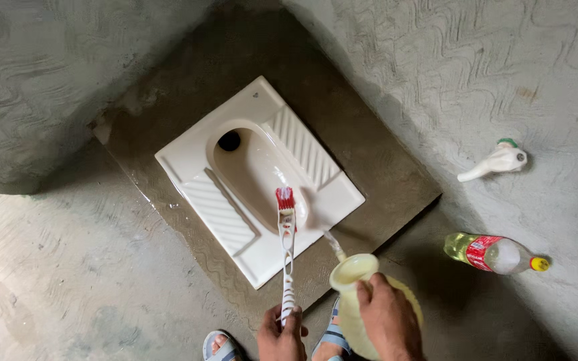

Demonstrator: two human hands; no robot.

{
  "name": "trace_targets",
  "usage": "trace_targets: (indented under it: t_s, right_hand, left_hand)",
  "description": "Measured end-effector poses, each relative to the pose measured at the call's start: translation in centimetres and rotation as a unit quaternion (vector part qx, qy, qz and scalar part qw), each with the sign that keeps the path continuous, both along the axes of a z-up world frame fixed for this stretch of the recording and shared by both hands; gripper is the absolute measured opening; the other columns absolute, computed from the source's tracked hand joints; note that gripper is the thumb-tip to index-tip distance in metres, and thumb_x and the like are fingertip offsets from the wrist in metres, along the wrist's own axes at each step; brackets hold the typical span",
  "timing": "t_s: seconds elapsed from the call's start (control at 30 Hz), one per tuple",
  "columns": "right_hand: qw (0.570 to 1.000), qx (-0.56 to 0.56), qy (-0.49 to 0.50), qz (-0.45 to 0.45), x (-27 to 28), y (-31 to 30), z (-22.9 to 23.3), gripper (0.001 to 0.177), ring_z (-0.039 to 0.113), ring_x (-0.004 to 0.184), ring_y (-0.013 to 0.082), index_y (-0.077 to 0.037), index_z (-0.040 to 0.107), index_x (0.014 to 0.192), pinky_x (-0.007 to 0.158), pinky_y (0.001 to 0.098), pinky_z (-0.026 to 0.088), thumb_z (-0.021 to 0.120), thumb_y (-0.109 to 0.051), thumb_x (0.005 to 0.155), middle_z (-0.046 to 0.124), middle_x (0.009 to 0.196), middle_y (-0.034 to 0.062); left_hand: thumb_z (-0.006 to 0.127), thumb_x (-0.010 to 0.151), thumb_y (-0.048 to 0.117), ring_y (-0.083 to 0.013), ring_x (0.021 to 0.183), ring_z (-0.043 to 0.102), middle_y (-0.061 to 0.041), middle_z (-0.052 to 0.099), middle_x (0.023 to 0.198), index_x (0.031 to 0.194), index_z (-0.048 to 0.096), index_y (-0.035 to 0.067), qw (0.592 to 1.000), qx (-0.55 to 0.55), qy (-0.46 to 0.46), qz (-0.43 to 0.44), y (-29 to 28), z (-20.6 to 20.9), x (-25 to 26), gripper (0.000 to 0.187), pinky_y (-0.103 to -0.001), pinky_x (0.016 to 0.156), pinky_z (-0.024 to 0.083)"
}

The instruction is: The person scrubs a white squat toilet using a red-bristled toilet brush. They apply a cleaning liquid from a bottle onto the brush and continue scrubbing the bowl. The person then pours water from a yellow pitcher into the toilet to rinse the surface.

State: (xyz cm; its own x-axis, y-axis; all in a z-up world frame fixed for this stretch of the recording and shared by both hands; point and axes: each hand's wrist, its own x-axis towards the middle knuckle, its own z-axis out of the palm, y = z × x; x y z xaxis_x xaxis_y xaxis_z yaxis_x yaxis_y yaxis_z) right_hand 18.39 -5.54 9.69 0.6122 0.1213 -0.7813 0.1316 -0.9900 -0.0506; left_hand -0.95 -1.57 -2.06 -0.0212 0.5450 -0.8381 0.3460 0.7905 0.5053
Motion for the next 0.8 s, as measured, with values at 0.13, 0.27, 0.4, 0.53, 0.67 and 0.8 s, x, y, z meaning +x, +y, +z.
trace_targets:
  t_s: [0.13, 0.27, 0.4, 0.53, 0.67, 0.8]
  right_hand:
    - [0.999, 0.012, 0.017, 0.043, -1.0, 0.4, -0.3, 0.036, 0.078, 0.092, 0.0206, -0.016, 0.063, 0.119, 0.084, 0.0393, 0.061, 0.049, -0.045, 0.103, 0.077, 0.100, 0.0045]
    - [0.996, 0.083, 0.032, 0.026, -1.7, 1.2, -0.3, 0.031, 0.076, 0.095, 0.0234, -0.017, 0.065, 0.115, 0.084, 0.0417, 0.059, 0.052, -0.040, 0.098, 0.077, 0.102, 0.0049]
    - [0.991, 0.117, 0.009, 0.065, -1.8, 3.8, 1.0, 0.032, 0.072, 0.098, 0.0326, -0.013, 0.066, 0.110, 0.084, 0.0468, 0.056, 0.057, -0.040, 0.097, 0.075, 0.103, 0.0110]
    - [0.992, 0.110, 0.031, 0.062, -0.8, 7.5, 2.2, 0.032, 0.075, 0.095, 0.0328, -0.011, 0.064, 0.110, 0.085, 0.0476, 0.057, 0.055, -0.040, 0.100, 0.076, 0.100, 0.0138]
    - [0.975, 0.182, -0.028, 0.125, 0.4, 10.5, 2.8, 0.033, 0.073, 0.097, 0.0366, -0.009, 0.066, 0.108, 0.085, 0.0498, 0.057, 0.057, -0.040, 0.099, 0.075, 0.102, 0.0162]
    - [0.966, 0.209, -0.037, 0.147, 1.7, 12.1, 2.8, 0.033, 0.074, 0.098, 0.0353, -0.010, 0.067, 0.110, 0.087, 0.0481, 0.057, 0.058, -0.040, 0.098, 0.077, 0.104, 0.0150]
  left_hand:
    - [0.075, 0.088, 0.020, -0.0154, 0.043, 0.055, -0.016, 0.070, 0.065, 0.112, 0.069, -0.003, 0.999, 0.017, 0.028, 0.011, -1.1, -0.9, -0.6, 0.033, -0.031, 0.040, 0.041]
    - [0.072, 0.090, 0.020, -0.0188, 0.037, 0.043, -0.019, 0.065, 0.064, 0.118, 0.065, -0.004, 0.996, -0.054, 0.025, 0.063, 0.0, 0.0, -0.7, 0.037, -0.035, 0.035, 0.030]
    - [0.072, 0.090, 0.022, -0.0181, 0.035, 0.045, -0.017, 0.065, 0.063, 0.118, 0.064, -0.002, 0.998, -0.031, 0.019, 0.059, 1.0, 0.4, -0.9, 0.038, -0.035, 0.034, 0.032]
    - [0.070, 0.091, 0.025, -0.0187, 0.034, 0.045, -0.017, 0.063, 0.061, 0.119, 0.061, -0.002, 0.997, -0.004, 0.013, 0.075, 1.5, 0.8, -0.7, 0.039, -0.035, 0.034, 0.032]
    - [0.069, 0.091, 0.024, -0.0193, 0.035, 0.043, -0.017, 0.062, 0.061, 0.121, 0.060, 0.000, 0.995, -0.004, 0.015, 0.102, 1.7, 1.4, -0.3, 0.040, -0.035, 0.034, 0.031]
    - [0.068, 0.092, 0.028, -0.0199, 0.036, 0.046, -0.017, 0.063, 0.062, 0.119, 0.062, -0.001, 0.997, -0.005, 0.008, 0.079, 2.6, 2.4, -0.2, 0.040, -0.035, 0.035, 0.033]
